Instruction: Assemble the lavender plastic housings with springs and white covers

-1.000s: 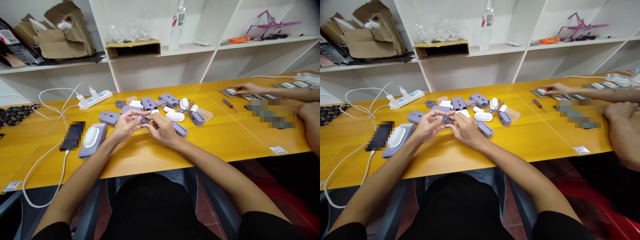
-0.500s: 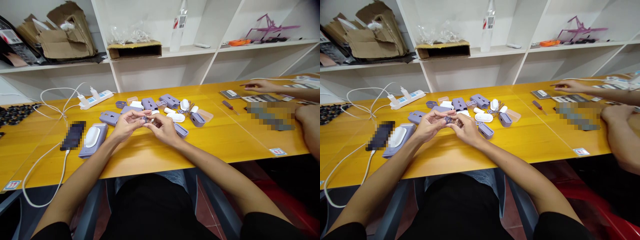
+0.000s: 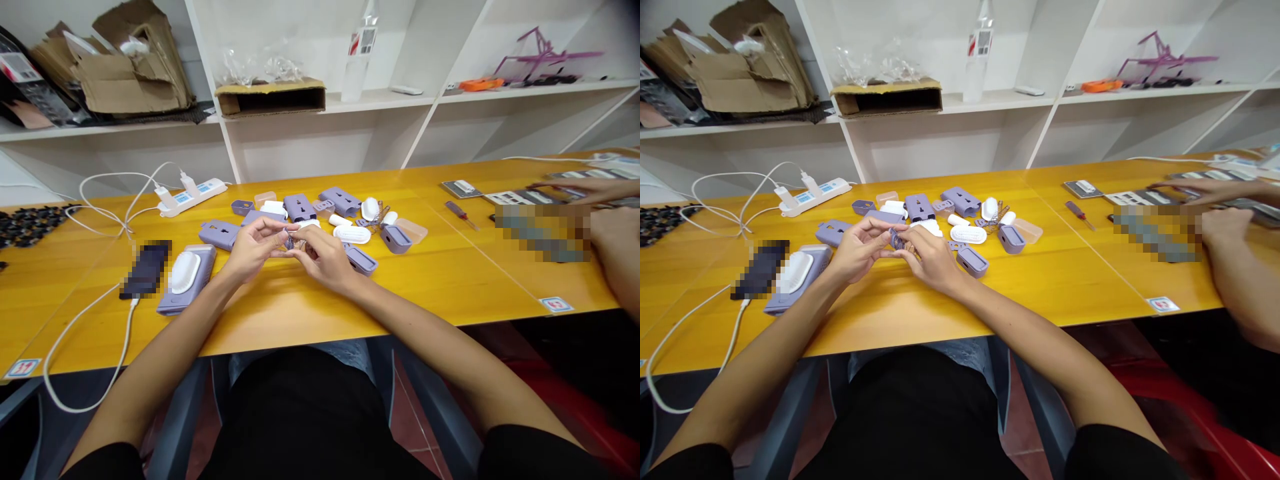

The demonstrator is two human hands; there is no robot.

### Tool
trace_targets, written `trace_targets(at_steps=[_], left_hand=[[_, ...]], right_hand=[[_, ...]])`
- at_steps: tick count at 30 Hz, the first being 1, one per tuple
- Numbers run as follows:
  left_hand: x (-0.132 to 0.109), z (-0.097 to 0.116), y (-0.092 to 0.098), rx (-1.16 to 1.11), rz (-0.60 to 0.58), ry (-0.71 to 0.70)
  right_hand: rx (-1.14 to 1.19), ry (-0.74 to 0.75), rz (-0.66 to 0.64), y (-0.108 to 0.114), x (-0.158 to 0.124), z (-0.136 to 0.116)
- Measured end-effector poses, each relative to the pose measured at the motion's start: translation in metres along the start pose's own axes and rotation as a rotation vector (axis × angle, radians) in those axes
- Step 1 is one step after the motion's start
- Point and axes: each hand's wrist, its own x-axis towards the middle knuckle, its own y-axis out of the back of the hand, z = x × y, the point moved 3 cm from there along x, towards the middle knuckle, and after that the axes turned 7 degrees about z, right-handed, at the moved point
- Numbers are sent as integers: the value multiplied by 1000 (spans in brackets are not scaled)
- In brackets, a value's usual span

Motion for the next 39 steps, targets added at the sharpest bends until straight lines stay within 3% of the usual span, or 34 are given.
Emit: trace_targets(at_steps=[10,17,22,31,35,39], left_hand=[[0,-3,0,55,50,7],[-3,2,-5,63,30,-36],[-2,1,-5,33,64,-9],[1,-3,-2,209,155,-8],[1,-3,-2,252,170,-39],[0,-2,-4,247,152,-8]], right_hand=[[11,53,14,0,0,3],[37,-36,45,1,1,5],[149,-258,24,1,3,4],[849,-879,-75,-3,9,15],[994,-967,-12,3,12,17],[999,-930,76,8,16,19]])
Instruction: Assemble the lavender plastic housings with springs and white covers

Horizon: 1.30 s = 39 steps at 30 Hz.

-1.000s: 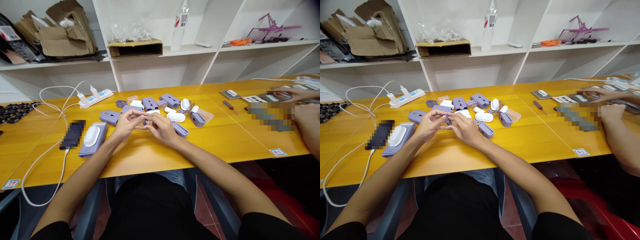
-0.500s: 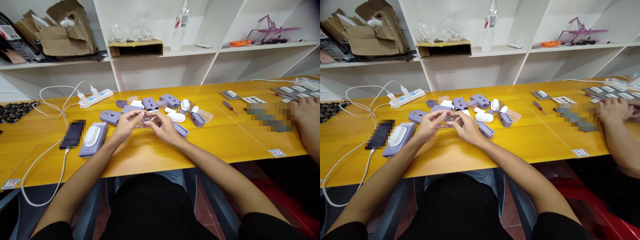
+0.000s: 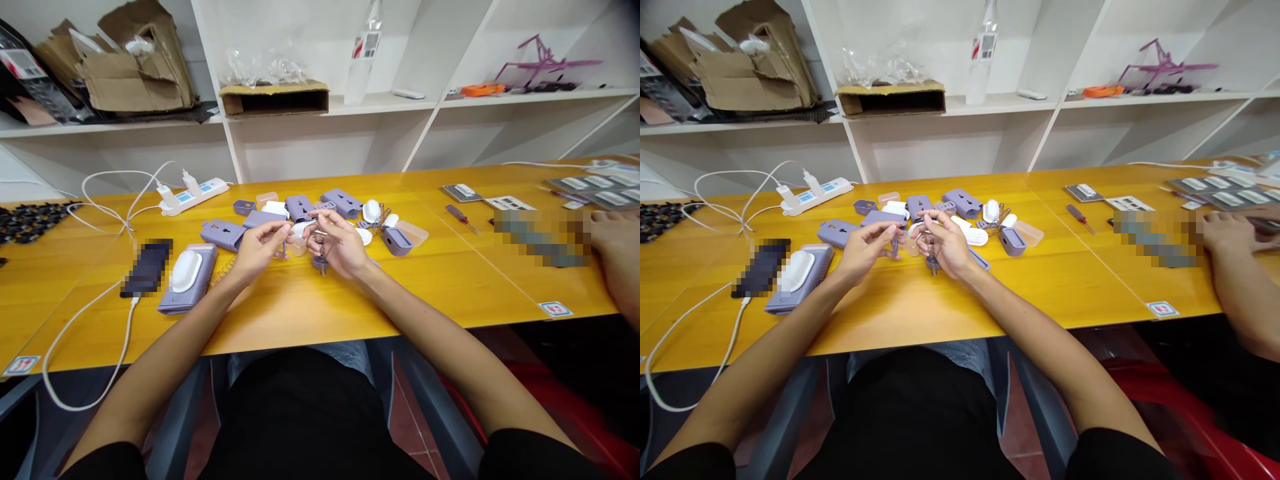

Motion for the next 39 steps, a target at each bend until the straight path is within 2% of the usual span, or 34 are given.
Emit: trace_targets(at_steps=[4,9,14,22,29,33,39], left_hand=[[-1,0,-2,-4,-24,53],[1,-1,-1,-16,24,61],[3,-3,-1,-45,29,70],[0,-1,-1,-122,2,110],[0,1,-1,-235,-53,96],[0,1,0,-230,-41,67],[2,-1,4,-133,42,60]], right_hand=[[-43,151,35,6,6,-1],[-133,322,58,15,10,-4],[-178,417,91,21,11,-9],[-219,393,116,17,7,-10],[-348,345,41,11,0,-13],[-370,347,36,10,0,-11],[-402,318,125,11,0,-14]])
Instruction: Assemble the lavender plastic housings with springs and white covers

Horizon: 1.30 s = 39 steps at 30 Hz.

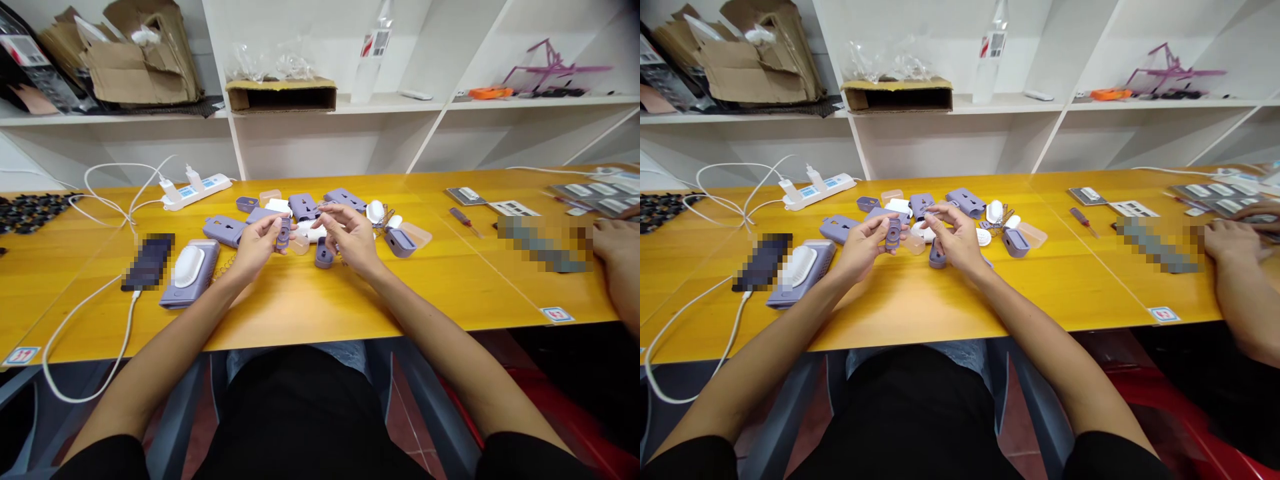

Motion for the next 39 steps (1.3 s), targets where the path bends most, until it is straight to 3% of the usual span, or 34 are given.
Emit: trace_targets(at_steps=[4,8,18,27,33,39], left_hand=[[2,1,4,1,50,41],[2,4,4,-43,71,71],[0,6,3,-54,66,82],[1,5,3,-48,57,68],[1,-3,3,3,-12,97],[1,-4,2,105,-31,18]], right_hand=[[32,-47,45,8,6,3],[91,-135,-9,12,10,9],[121,-148,-140,0,1,4],[-64,-109,-218,-2,-2,6],[-274,-67,-319,-4,-5,9],[-418,103,-396,-4,-8,10]])
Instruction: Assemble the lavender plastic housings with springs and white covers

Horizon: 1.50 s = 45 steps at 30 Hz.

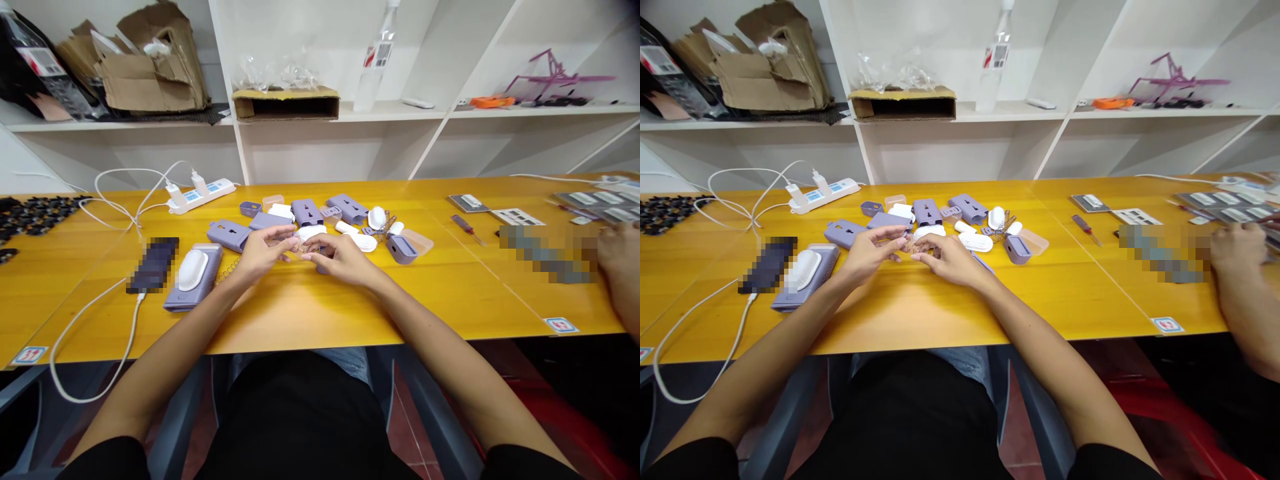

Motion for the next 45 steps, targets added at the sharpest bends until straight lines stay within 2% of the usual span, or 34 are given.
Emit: trace_targets(at_steps=[7,9,16,22,29,36,45], left_hand=[[0,6,-3,157,-50,-274],[-1,7,-3,153,-80,-309],[-3,7,-5,16,-139,-200],[-1,5,-3,-190,-156,-87],[1,6,-3,-232,-186,-142],[2,2,-4,-253,-230,-141],[0,3,-5,-253,-232,-146]], right_hand=[[-133,175,40,-5,-1,-7],[-154,214,74,-5,0,-11],[-200,247,197,-4,-4,-15],[-201,284,221,-3,-6,-22],[-277,335,269,-3,-8,-24],[-288,262,293,-2,-10,-21],[-285,329,275,-3,-10,-22]])
